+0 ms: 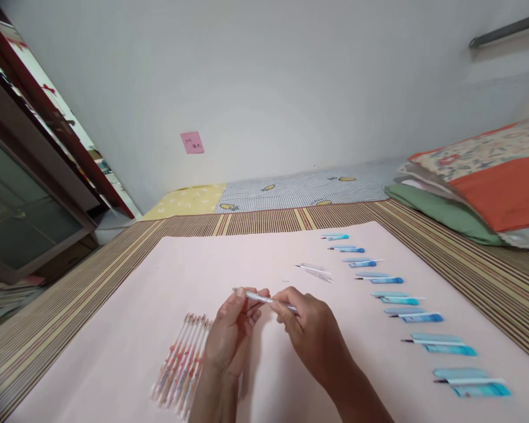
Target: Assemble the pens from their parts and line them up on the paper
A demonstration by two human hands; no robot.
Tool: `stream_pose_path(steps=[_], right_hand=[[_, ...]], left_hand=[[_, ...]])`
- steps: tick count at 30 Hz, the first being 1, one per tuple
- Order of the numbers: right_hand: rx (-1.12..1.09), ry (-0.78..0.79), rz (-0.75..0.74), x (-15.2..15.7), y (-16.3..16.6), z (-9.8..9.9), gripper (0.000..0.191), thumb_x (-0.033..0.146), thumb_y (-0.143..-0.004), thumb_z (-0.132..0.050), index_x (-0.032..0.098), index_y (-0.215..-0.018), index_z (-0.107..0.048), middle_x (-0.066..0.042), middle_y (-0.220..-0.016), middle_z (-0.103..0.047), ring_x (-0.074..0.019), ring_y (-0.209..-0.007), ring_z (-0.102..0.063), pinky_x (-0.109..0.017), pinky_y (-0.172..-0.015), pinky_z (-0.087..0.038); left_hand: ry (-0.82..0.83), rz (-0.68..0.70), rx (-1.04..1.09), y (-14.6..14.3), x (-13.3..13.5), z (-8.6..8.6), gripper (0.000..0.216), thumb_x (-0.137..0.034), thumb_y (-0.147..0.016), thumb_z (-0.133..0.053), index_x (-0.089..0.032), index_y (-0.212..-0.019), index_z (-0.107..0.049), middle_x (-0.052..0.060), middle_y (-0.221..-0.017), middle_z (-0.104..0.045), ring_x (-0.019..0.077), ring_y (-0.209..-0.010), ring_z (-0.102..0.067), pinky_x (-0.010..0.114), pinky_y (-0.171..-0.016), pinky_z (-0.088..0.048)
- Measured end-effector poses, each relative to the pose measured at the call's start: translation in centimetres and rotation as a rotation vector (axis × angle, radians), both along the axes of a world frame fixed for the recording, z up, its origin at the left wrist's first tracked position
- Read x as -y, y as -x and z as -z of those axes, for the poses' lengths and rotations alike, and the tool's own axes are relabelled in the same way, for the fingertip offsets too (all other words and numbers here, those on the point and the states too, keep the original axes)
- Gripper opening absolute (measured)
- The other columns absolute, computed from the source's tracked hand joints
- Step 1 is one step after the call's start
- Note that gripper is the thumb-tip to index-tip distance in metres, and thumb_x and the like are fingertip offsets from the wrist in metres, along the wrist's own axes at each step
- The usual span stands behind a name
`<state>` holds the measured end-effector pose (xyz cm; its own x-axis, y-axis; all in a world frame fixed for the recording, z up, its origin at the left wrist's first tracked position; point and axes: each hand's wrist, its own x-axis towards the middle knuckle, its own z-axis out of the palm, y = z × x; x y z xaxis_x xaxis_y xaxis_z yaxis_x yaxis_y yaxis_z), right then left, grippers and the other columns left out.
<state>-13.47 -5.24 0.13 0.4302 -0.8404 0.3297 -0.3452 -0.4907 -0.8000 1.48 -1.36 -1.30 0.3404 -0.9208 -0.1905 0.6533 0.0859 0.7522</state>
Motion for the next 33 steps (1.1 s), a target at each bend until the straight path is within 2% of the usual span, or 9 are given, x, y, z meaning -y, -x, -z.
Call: stream_pose_path(steps=[4, 10, 14, 19, 22, 24, 26, 30, 33], right_hand=[[0.182, -0.528, -0.181, 0.4, 0.4, 0.0, 0.041, 0.051, -0.094, -0.047, 0.018, -0.075, -0.059, 0.001, -0.057, -0.064, -0.0112, -0.043, -0.054, -0.024, -0.049, -0.042], [0.285, -0.737, -0.339, 0.8, 1.1, -0.1, 0.046, 0.057, -0.092, -0.047, 0.015, -0.082, -0.061, 0.005, -0.046, -0.053, -0.0074, -0.035, -0.036, -0.020, -0.039, -0.027], [0.203, -0.553, -0.209, 0.3, 0.3, -0.1, 0.035, 0.052, -0.093, -0.050, 0.018, -0.083, -0.057, 0.006, -0.054, -0.052, -0.0091, -0.045, -0.042, -0.021, -0.046, -0.033], [0.049, -0.062, 0.089, -0.2, -1.0, 0.7, 0.013, 0.033, -0.088, -0.060, 0.023, -0.088, -0.052, 0.003, -0.071, -0.055, -0.0137, -0.063, -0.052, -0.023, -0.057, -0.042], [0.009, 0.207, 0.048, -0.4, -1.1, 0.9, 0.017, 0.032, -0.094, -0.051, 0.022, -0.080, -0.054, -0.002, -0.080, -0.057, -0.0147, -0.068, -0.054, -0.026, -0.063, -0.043], [0.012, 0.240, 0.027, -0.5, -1.1, 0.6, 0.023, 0.034, -0.096, -0.050, 0.021, -0.079, -0.058, -0.003, -0.081, -0.058, -0.0154, -0.070, -0.055, -0.026, -0.065, -0.043], [0.033, 0.074, 0.038, -0.6, -1.0, 0.3, 0.028, 0.040, -0.094, -0.053, 0.021, -0.075, -0.059, -0.001, -0.074, -0.057, -0.0146, -0.065, -0.053, -0.026, -0.061, -0.041], [0.111, -0.526, -0.147, -0.5, -1.1, 0.3, 0.044, 0.054, -0.093, -0.046, 0.019, -0.068, -0.054, 0.004, -0.056, -0.048, -0.0093, -0.045, -0.036, -0.023, -0.043, -0.029], [0.136, -0.504, -0.163, -0.3, -1.3, 0.7, 0.037, 0.053, -0.091, -0.052, 0.018, -0.084, -0.061, 0.002, -0.064, -0.056, -0.0106, -0.050, -0.045, -0.023, -0.048, -0.038]], left_hand=[[0.113, 0.077, 0.098, -0.6, -0.5, -0.5, 0.030, -0.039, -0.082, -0.071, -0.012, -0.094, -0.070, 0.019, -0.103, -0.074, 0.0286, -0.104, -0.067, 0.032, -0.083, -0.046], [0.268, 0.155, 0.087, 0.1, -1.1, -1.9, 0.032, -0.039, -0.082, -0.070, -0.013, -0.100, -0.071, 0.020, -0.114, -0.071, 0.0341, -0.112, -0.063, 0.040, -0.089, -0.047], [0.205, 0.078, 0.088, 0.4, -0.6, -1.4, 0.022, -0.033, -0.082, -0.072, -0.013, -0.092, -0.070, 0.017, -0.105, -0.074, 0.0259, -0.092, -0.070, 0.032, -0.077, -0.051], [0.080, -0.004, -0.106, 0.7, 0.0, -0.4, 0.025, -0.029, -0.078, -0.076, -0.012, -0.094, -0.068, 0.019, -0.108, -0.073, 0.0245, -0.089, -0.072, 0.030, -0.075, -0.053], [0.044, -0.021, -0.166, 0.7, 0.1, -0.3, 0.027, -0.030, -0.078, -0.076, -0.011, -0.094, -0.069, 0.019, -0.109, -0.073, 0.0251, -0.088, -0.072, 0.034, -0.078, -0.054], [0.056, -0.013, -0.152, 0.6, 0.0, -0.4, 0.028, -0.032, -0.079, -0.075, -0.011, -0.096, -0.069, 0.020, -0.110, -0.072, 0.0260, -0.090, -0.071, 0.036, -0.081, -0.053], [0.108, 0.027, -0.098, 0.4, -0.2, -0.6, 0.030, -0.032, -0.081, -0.073, -0.010, -0.102, -0.069, 0.020, -0.115, -0.071, 0.0262, -0.094, -0.070, 0.035, -0.083, -0.051], [0.194, 0.117, -0.022, 0.1, -0.5, -1.0, 0.031, -0.030, -0.087, -0.066, -0.010, -0.111, -0.067, 0.020, -0.121, -0.068, 0.0238, -0.094, -0.070, 0.031, -0.077, -0.052], [0.155, 0.061, -0.050, 0.0, -0.3, -0.5, 0.028, -0.029, -0.087, -0.067, -0.010, -0.107, -0.067, 0.020, -0.116, -0.070, 0.0221, -0.088, -0.071, 0.030, -0.074, -0.053]])
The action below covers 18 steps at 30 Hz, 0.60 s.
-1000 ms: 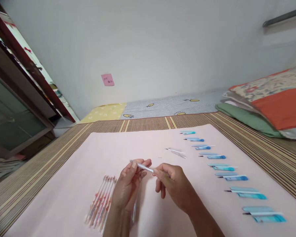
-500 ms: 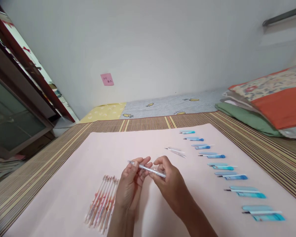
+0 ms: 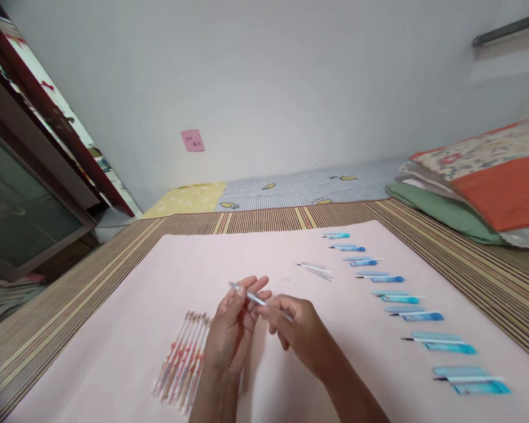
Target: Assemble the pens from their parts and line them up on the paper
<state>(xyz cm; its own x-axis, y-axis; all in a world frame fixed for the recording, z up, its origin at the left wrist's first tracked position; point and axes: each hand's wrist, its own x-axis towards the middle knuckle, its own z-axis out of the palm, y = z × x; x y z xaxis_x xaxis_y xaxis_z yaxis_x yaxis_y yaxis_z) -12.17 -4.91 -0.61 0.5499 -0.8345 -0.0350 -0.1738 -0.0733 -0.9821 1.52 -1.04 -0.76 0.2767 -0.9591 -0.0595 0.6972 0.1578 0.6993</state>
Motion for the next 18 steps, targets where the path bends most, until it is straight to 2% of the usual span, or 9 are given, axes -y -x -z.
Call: stream_pose_path(steps=[3, 5, 7, 9, 11, 13, 14, 16, 18], right_hand=[[-0.062, 0.408, 0.166, 0.10, -0.14, 0.48, 0.028, 0.037, -0.086, -0.064, 0.022, -0.109, -0.061, -0.003, -0.090, -0.065, -0.0164, -0.072, -0.059, -0.028, -0.066, -0.049], [-0.093, 0.670, 0.172, 0.09, -0.21, 0.77, 0.017, 0.029, -0.092, -0.055, 0.023, -0.106, -0.063, -0.006, -0.096, -0.065, -0.0185, -0.082, -0.061, -0.030, -0.073, -0.049], [-0.111, 0.810, 0.154, 0.02, -0.25, 0.98, 0.021, 0.026, -0.097, -0.045, 0.022, -0.095, -0.066, -0.007, -0.091, -0.065, -0.0195, -0.084, -0.062, -0.031, -0.076, -0.048], [-0.139, 0.749, 0.186, -0.08, -0.21, 1.04, 0.025, 0.031, -0.098, -0.045, 0.021, -0.088, -0.065, -0.006, -0.080, -0.064, -0.0188, -0.075, -0.061, -0.030, -0.070, -0.047], [-0.144, 0.456, 0.152, -0.12, -0.08, 0.92, 0.030, 0.040, -0.097, -0.046, 0.020, -0.084, -0.063, -0.001, -0.063, -0.058, -0.0148, -0.055, -0.054, -0.026, -0.054, -0.042], [-0.086, 0.088, 0.001, -0.10, 0.05, 0.71, 0.040, 0.048, -0.098, -0.039, 0.018, -0.083, -0.061, 0.005, -0.048, -0.046, -0.0104, -0.038, -0.038, -0.024, -0.042, -0.032], [-0.045, -0.040, -0.075, -0.06, 0.08, 0.60, 0.045, 0.051, -0.098, -0.034, 0.018, -0.083, -0.060, 0.007, -0.044, -0.041, -0.0093, -0.034, -0.032, -0.024, -0.039, -0.028], [0.010, -0.092, -0.104, 0.00, 0.01, 0.51, 0.047, 0.054, -0.098, -0.032, 0.017, -0.088, -0.060, 0.007, -0.048, -0.045, -0.0093, -0.035, -0.034, -0.023, -0.041, -0.030], [-0.034, 0.094, 0.057, 0.01, -0.22, 0.66, 0.035, 0.051, -0.093, -0.047, 0.019, -0.097, -0.060, 0.003, -0.065, -0.056, -0.0115, -0.047, -0.048, -0.024, -0.050, -0.039]], left_hand=[[-0.083, -0.097, -0.055, 0.04, 0.49, 0.73, 0.026, -0.029, -0.085, -0.069, -0.010, -0.103, -0.068, 0.020, -0.115, -0.071, 0.0224, -0.089, -0.071, 0.028, -0.071, -0.052], [-0.122, -0.136, -0.078, 0.11, 0.75, 1.08, 0.025, -0.029, -0.085, -0.070, -0.011, -0.102, -0.068, 0.019, -0.116, -0.070, 0.0239, -0.094, -0.070, 0.029, -0.073, -0.053], [-0.127, -0.143, -0.083, 0.16, 0.83, 1.19, 0.027, -0.031, -0.084, -0.070, -0.012, -0.103, -0.068, 0.019, -0.119, -0.070, 0.0263, -0.100, -0.069, 0.033, -0.080, -0.053], [-0.090, -0.123, -0.061, 0.11, 0.72, 1.06, 0.030, -0.033, -0.084, -0.069, -0.012, -0.106, -0.068, 0.019, -0.121, -0.069, 0.0289, -0.107, -0.067, 0.038, -0.090, -0.050], [-0.032, -0.078, -0.013, -0.06, 0.49, 0.79, 0.033, -0.034, -0.086, -0.068, -0.012, -0.110, -0.067, 0.019, -0.123, -0.068, 0.0306, -0.113, -0.064, 0.042, -0.099, -0.046], [0.020, -0.016, 0.035, -0.28, 0.24, 0.51, 0.035, -0.035, -0.088, -0.065, -0.011, -0.114, -0.065, 0.020, -0.125, -0.066, 0.0319, -0.116, -0.062, 0.046, -0.103, -0.042], [0.041, 0.010, 0.052, -0.37, 0.15, 0.42, 0.035, -0.036, -0.089, -0.063, -0.011, -0.115, -0.064, 0.020, -0.126, -0.066, 0.0324, -0.117, -0.062, 0.048, -0.104, -0.041], [0.063, 0.029, 0.066, -0.44, 0.11, 0.38, 0.033, -0.036, -0.090, -0.061, -0.011, -0.113, -0.064, 0.021, -0.125, -0.066, 0.0331, -0.115, -0.063, 0.050, -0.104, -0.041], [0.052, -0.005, 0.058, -0.35, 0.24, 0.56, 0.029, -0.034, -0.090, -0.063, -0.011, -0.107, -0.065, 0.021, -0.122, -0.068, 0.0328, -0.113, -0.064, 0.051, -0.104, -0.041]])
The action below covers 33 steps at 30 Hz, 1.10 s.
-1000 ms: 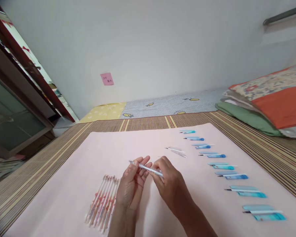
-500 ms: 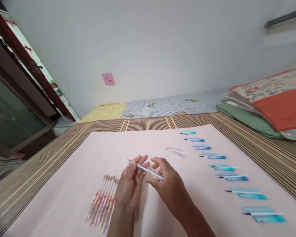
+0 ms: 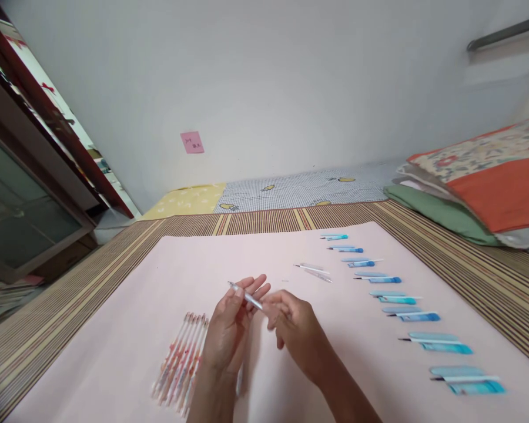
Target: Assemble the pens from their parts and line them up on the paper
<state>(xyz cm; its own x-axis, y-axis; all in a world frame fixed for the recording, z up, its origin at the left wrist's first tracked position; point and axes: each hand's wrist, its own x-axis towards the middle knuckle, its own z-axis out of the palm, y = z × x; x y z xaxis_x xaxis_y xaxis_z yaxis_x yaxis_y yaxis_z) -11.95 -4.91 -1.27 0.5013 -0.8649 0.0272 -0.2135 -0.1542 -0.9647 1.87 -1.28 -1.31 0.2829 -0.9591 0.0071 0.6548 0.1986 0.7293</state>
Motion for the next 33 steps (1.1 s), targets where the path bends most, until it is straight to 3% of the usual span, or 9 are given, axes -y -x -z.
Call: stream_pose_path(steps=[4, 7, 9, 13, 15, 20, 25, 28, 33], right_hand=[[-0.188, 0.577, 0.188, -0.2, -0.5, 0.8, 0.013, 0.033, -0.090, -0.055, 0.021, -0.094, -0.061, -0.004, -0.087, -0.063, -0.0177, -0.073, -0.058, -0.029, -0.068, -0.043], [-0.222, 0.709, 0.173, -0.4, -0.6, 1.0, 0.029, 0.035, -0.097, -0.045, 0.020, -0.078, -0.060, -0.005, -0.076, -0.060, -0.0177, -0.067, -0.054, -0.029, -0.064, -0.039], [-0.177, 0.528, 0.149, -0.5, -0.5, 0.7, 0.038, 0.044, -0.097, -0.044, 0.019, -0.073, -0.060, -0.003, -0.068, -0.057, -0.0160, -0.061, -0.052, -0.028, -0.059, -0.038], [0.041, -0.198, -0.102, -0.4, -0.3, -0.3, 0.057, 0.061, -0.096, -0.034, 0.018, -0.068, -0.059, 0.006, -0.043, -0.040, -0.0090, -0.036, -0.033, -0.024, -0.042, -0.027], [0.117, -0.309, -0.188, -0.4, -0.2, -0.8, 0.060, 0.063, -0.096, -0.030, 0.017, -0.073, -0.060, 0.007, -0.042, -0.037, -0.0086, -0.035, -0.031, -0.023, -0.042, -0.026], [-0.087, 0.320, 0.119, -0.7, -0.5, -0.3, 0.029, 0.047, -0.092, -0.054, 0.020, -0.097, -0.062, -0.001, -0.072, -0.061, -0.0157, -0.062, -0.053, -0.026, -0.059, -0.040], [-0.304, 0.896, 0.266, -0.8, -1.6, 1.7, 0.031, 0.030, -0.101, -0.036, 0.020, -0.089, -0.063, -0.004, -0.076, -0.062, -0.0169, -0.059, -0.049, -0.029, -0.058, -0.033], [-0.256, 0.715, 0.205, -1.1, -1.9, 1.5, 0.034, 0.032, -0.102, -0.033, 0.020, -0.086, -0.060, -0.002, -0.071, -0.057, -0.0159, -0.059, -0.047, -0.028, -0.057, -0.031], [0.125, -0.095, -0.129, -1.0, -0.9, -0.2, 0.040, 0.050, -0.099, -0.039, 0.018, -0.082, -0.057, 0.006, -0.059, -0.034, -0.0099, -0.051, -0.029, -0.024, -0.050, -0.023]], left_hand=[[-0.060, -0.085, -0.060, 0.3, 0.4, 0.5, 0.024, -0.032, -0.087, -0.066, -0.012, -0.099, -0.065, 0.020, -0.117, -0.070, 0.0315, -0.112, -0.065, 0.049, -0.104, -0.041], [-0.060, -0.079, -0.056, 0.2, 0.5, 0.6, 0.025, -0.035, -0.089, -0.064, -0.012, -0.100, -0.065, 0.020, -0.117, -0.070, 0.0320, -0.113, -0.064, 0.050, -0.104, -0.041], [-0.029, -0.052, -0.008, 0.1, 0.2, 0.2, 0.026, -0.035, -0.090, -0.061, -0.012, -0.102, -0.065, 0.020, -0.118, -0.070, 0.0324, -0.115, -0.063, 0.051, -0.105, -0.039], [0.058, 0.075, 0.106, -0.3, -0.6, -0.8, 0.029, -0.033, -0.094, -0.056, -0.012, -0.112, -0.064, 0.021, -0.125, -0.066, 0.0324, -0.123, -0.057, 0.050, -0.108, -0.035], [0.072, 0.126, 0.130, -0.3, -0.9, -1.2, 0.030, -0.033, -0.095, -0.054, -0.013, -0.115, -0.063, 0.020, -0.128, -0.065, 0.0324, -0.126, -0.055, 0.050, -0.109, -0.034], [0.028, -0.005, 0.171, 0.1, -0.5, -0.8, 0.027, -0.034, -0.091, -0.059, -0.014, -0.108, -0.065, 0.018, -0.121, -0.069, 0.0321, -0.124, -0.056, 0.049, -0.108, -0.036], [-0.070, -0.099, 0.158, 0.4, 0.0, -0.2, 0.028, -0.037, -0.087, -0.065, -0.013, -0.102, -0.067, 0.018, -0.113, -0.072, 0.0316, -0.116, -0.062, 0.048, -0.103, -0.041], [-0.079, -0.093, 0.181, 0.3, -0.1, -0.3, 0.030, -0.038, -0.087, -0.065, -0.012, -0.103, -0.068, 0.019, -0.113, -0.072, 0.0318, -0.115, -0.063, 0.048, -0.103, -0.040], [0.002, 0.050, 0.209, -0.2, -1.2, -1.3, 0.033, -0.036, -0.089, -0.062, -0.012, -0.112, -0.067, 0.019, -0.119, -0.070, 0.0314, -0.118, -0.060, 0.047, -0.107, -0.037]])
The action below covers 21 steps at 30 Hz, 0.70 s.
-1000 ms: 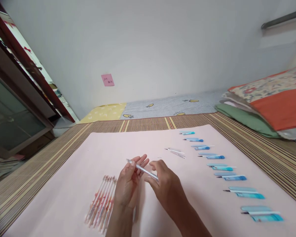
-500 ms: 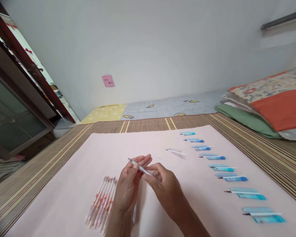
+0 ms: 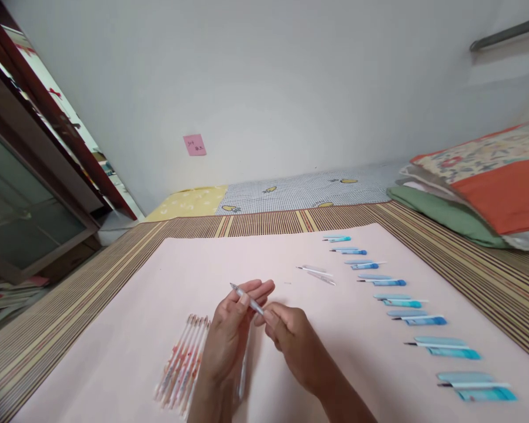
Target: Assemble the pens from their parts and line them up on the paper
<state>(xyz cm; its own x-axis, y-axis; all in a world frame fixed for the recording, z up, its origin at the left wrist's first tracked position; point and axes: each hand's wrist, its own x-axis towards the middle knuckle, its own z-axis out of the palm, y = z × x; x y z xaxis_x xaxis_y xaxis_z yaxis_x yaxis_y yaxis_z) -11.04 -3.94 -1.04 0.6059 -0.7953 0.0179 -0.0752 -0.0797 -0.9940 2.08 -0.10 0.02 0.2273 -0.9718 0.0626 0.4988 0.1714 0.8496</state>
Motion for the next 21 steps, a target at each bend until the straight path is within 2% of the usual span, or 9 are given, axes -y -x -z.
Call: stream_pose_path(steps=[2, 3, 5, 7, 10, 12, 14, 17, 21], right_hand=[[0.156, -0.254, -0.149, 0.3, 0.5, -0.2, 0.043, 0.055, -0.095, -0.044, 0.016, -0.085, -0.058, 0.007, -0.058, -0.030, -0.0077, -0.048, -0.021, -0.024, -0.047, -0.016], [0.200, -0.326, -0.195, 0.4, 0.7, -0.3, 0.044, 0.056, -0.094, -0.046, 0.015, -0.086, -0.059, 0.008, -0.058, -0.030, -0.0069, -0.047, -0.019, -0.024, -0.047, -0.013], [0.213, -0.341, -0.206, 0.4, 0.9, -0.4, 0.044, 0.056, -0.093, -0.047, 0.014, -0.087, -0.060, 0.008, -0.058, -0.031, -0.0065, -0.047, -0.019, -0.024, -0.046, -0.012], [0.140, -0.226, -0.129, 0.2, 0.7, -0.6, 0.043, 0.054, -0.095, -0.044, 0.015, -0.088, -0.060, 0.007, -0.058, -0.033, -0.0075, -0.048, -0.022, -0.024, -0.047, -0.015], [-0.040, 0.047, 0.064, -0.3, 0.3, -0.9, 0.038, 0.049, -0.097, -0.043, 0.019, -0.077, -0.055, 0.006, -0.060, -0.038, -0.0096, -0.053, -0.033, -0.024, -0.051, -0.025], [-0.144, 0.195, 0.153, -0.6, 0.0, -1.0, 0.037, 0.046, -0.097, -0.045, 0.020, -0.071, -0.049, 0.005, -0.061, -0.041, -0.0105, -0.056, -0.038, -0.025, -0.054, -0.028], [-0.172, 0.215, 0.164, -0.7, -0.1, -0.8, 0.038, 0.046, -0.097, -0.044, 0.020, -0.069, -0.047, 0.005, -0.059, -0.042, -0.0101, -0.053, -0.038, -0.025, -0.053, -0.028], [-0.038, -0.025, 0.046, -0.5, 0.1, -0.5, 0.039, 0.051, -0.096, -0.043, 0.019, -0.075, -0.053, 0.006, -0.058, -0.044, -0.0073, -0.043, -0.034, -0.024, -0.045, -0.024], [0.245, -0.369, -0.143, -0.2, 0.3, -0.4, 0.040, 0.054, -0.091, -0.052, 0.015, -0.087, -0.060, 0.007, -0.055, -0.044, -0.0034, -0.037, -0.025, -0.022, -0.041, -0.015]], left_hand=[[0.018, 0.083, -0.015, -0.1, -0.5, -0.6, 0.036, -0.036, -0.089, -0.063, -0.012, -0.114, -0.067, 0.020, -0.121, -0.069, 0.0319, -0.119, -0.059, 0.047, -0.107, -0.036], [0.023, 0.110, -0.028, -0.1, -0.6, -0.8, 0.038, -0.037, -0.088, -0.064, -0.012, -0.116, -0.066, 0.020, -0.120, -0.069, 0.0324, -0.119, -0.059, 0.047, -0.107, -0.036], [0.026, 0.109, -0.060, -0.2, -0.5, -0.9, 0.043, -0.039, -0.085, -0.066, -0.013, -0.119, -0.064, 0.020, -0.120, -0.068, 0.0327, -0.119, -0.058, 0.047, -0.105, -0.037], [0.014, 0.022, -0.075, -0.3, -0.1, -0.6, 0.041, -0.038, -0.082, -0.070, -0.016, -0.116, -0.065, 0.017, -0.114, -0.070, 0.0297, -0.113, -0.061, 0.043, -0.100, -0.042], [-0.013, -0.174, -0.050, -0.7, 0.8, 0.6, 0.022, -0.030, -0.076, -0.078, -0.017, -0.089, -0.067, 0.004, -0.087, -0.070, 0.0175, -0.085, -0.064, 0.030, -0.081, -0.047], [-0.026, -0.229, -0.043, -1.0, 1.2, 1.5, 0.018, -0.027, -0.074, -0.080, -0.017, -0.077, -0.065, -0.001, -0.074, -0.063, 0.0112, -0.070, -0.058, 0.024, -0.071, -0.045], [-0.051, -0.227, -0.068, -1.4, 1.3, 2.0, 0.016, -0.026, -0.074, -0.080, -0.016, -0.078, -0.068, -0.001, -0.074, -0.064, 0.0098, -0.068, -0.057, 0.022, -0.069, -0.044], [-0.072, -0.164, -0.100, -1.8, 1.0, 2.1, 0.025, -0.025, -0.074, -0.080, -0.014, -0.096, -0.073, 0.005, -0.084, -0.072, 0.0127, -0.076, -0.062, 0.024, -0.077, -0.047], [-0.043, -0.047, -0.126, -1.9, 0.4, 1.1, 0.040, -0.025, -0.076, -0.078, -0.015, -0.114, -0.070, 0.010, -0.095, -0.075, 0.0172, -0.084, -0.067, 0.028, -0.083, -0.049]])
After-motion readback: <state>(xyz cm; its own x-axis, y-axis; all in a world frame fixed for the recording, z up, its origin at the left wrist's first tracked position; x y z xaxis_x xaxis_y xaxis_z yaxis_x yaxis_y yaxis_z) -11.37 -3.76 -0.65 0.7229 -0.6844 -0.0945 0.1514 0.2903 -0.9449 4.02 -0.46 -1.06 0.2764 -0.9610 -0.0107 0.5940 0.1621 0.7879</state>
